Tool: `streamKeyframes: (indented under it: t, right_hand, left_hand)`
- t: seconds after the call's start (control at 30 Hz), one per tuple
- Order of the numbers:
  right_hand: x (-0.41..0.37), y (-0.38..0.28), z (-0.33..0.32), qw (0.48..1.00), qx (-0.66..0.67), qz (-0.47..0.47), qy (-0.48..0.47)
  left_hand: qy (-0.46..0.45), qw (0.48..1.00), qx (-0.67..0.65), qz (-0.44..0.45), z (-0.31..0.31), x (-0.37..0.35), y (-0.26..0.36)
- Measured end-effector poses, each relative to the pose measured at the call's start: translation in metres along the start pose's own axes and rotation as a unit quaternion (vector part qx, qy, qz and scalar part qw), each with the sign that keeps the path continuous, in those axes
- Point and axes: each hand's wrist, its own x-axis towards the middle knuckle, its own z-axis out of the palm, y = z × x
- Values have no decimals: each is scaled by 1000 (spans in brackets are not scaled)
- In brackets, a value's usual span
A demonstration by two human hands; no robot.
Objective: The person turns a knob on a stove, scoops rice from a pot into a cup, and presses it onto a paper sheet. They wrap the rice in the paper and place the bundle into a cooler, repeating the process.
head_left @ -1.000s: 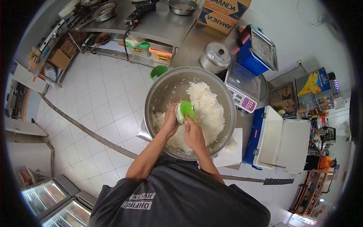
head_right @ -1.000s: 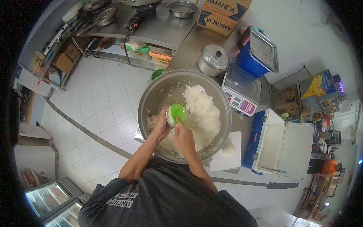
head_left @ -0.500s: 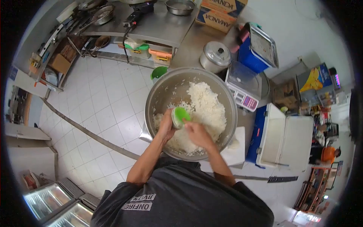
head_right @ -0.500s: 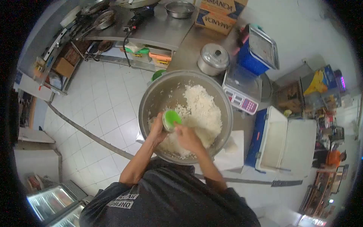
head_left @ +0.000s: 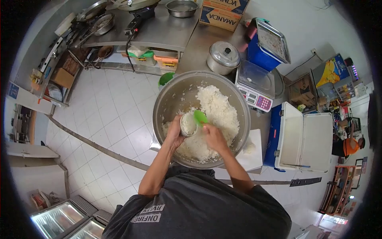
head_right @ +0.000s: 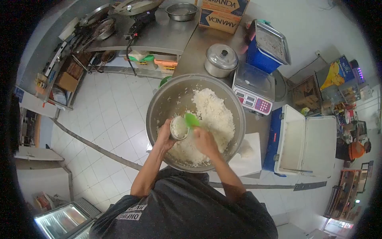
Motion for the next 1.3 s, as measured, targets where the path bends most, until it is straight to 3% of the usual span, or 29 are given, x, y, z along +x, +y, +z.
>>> streamKeyframes:
  t: [0.07,0.1,0.17,0.2,0.27,0.3,0.37,0.47,0.53,0.6,0.67,0.73,0.77,0.83,0.87,0.93,1.0,1.07,1.1,1.13,1.23,1.3]
  right_hand:
    - [15,42,-6,994,-72,78,-24]
    - [17,31,-17,994,-72,75,-19]
    - [10,12,-36,996,-30,30,73]
    - [11,6,-36,997,-29,32,72]
    - [22,-11,-29,991,94,-64,70]
    - [16,-22,-22,991,94,-57,71]
    - [13,-44,-10,1000,22,-10,-3]
    - [6,-37,2,998,3,-55,-21]
    - [3,-37,-10,998,6,-36,-43]
    - [12,-41,-39,988,-32,-21,-147]
    - [6,-54,-47,988,-25,10,-152]
    - [-7,-52,-25,998,-12,-36,-42]
    - [-11,-41,-20,998,-12,-36,-44]
    - [-3,-21,-15,993,96,-51,56]
    - [-2,-19,-19,992,100,-56,49]
    - [-1,-15,-30,991,-86,98,-37]
    - [-5,3,-13,991,-124,53,-8]
    - [-3,18,18,975,96,-153,132]
    - [-9,6,22,964,165,-177,107]
    - [-15,-7,25,948,233,-200,86]
    - [-49,-37,20,946,233,-185,127]
    - [-68,-35,12,940,244,-159,175]
  left_hand:
    - [-29,999,-15,-9,3,0,5]
    - [-10,1000,-3,15,14,-7,11]
    - [19,999,-5,40,14,-10,8]
    - [19,999,20,38,8,-4,6]
    - [12,998,50,35,7,8,5]
    - [-6,997,63,38,8,8,1]
    - [-24,996,74,44,8,9,-5]
    - [13,993,103,49,5,13,4]
    - [13,997,77,25,7,9,3]
    - [2,996,88,19,5,8,0]
    - [23,999,37,22,5,5,-3]
    - [-7,999,8,45,-6,11,-4]
    - [-36,997,-19,69,-12,11,-4]
    - [-52,995,-43,78,-15,1,12]
    - [-64,993,-66,77,-18,-10,19]
    - [-58,990,-90,92,-18,-23,30]
    - [-116,978,-151,81,-16,-34,30]
    - [-148,974,-150,78,-5,-49,22]
    - [-142,975,-154,80,2,-56,16]
    - [-139,975,-156,78,7,-60,7]
    - [-114,980,-147,65,14,-63,-29]
    - [-153,980,-128,30,27,-71,-46]
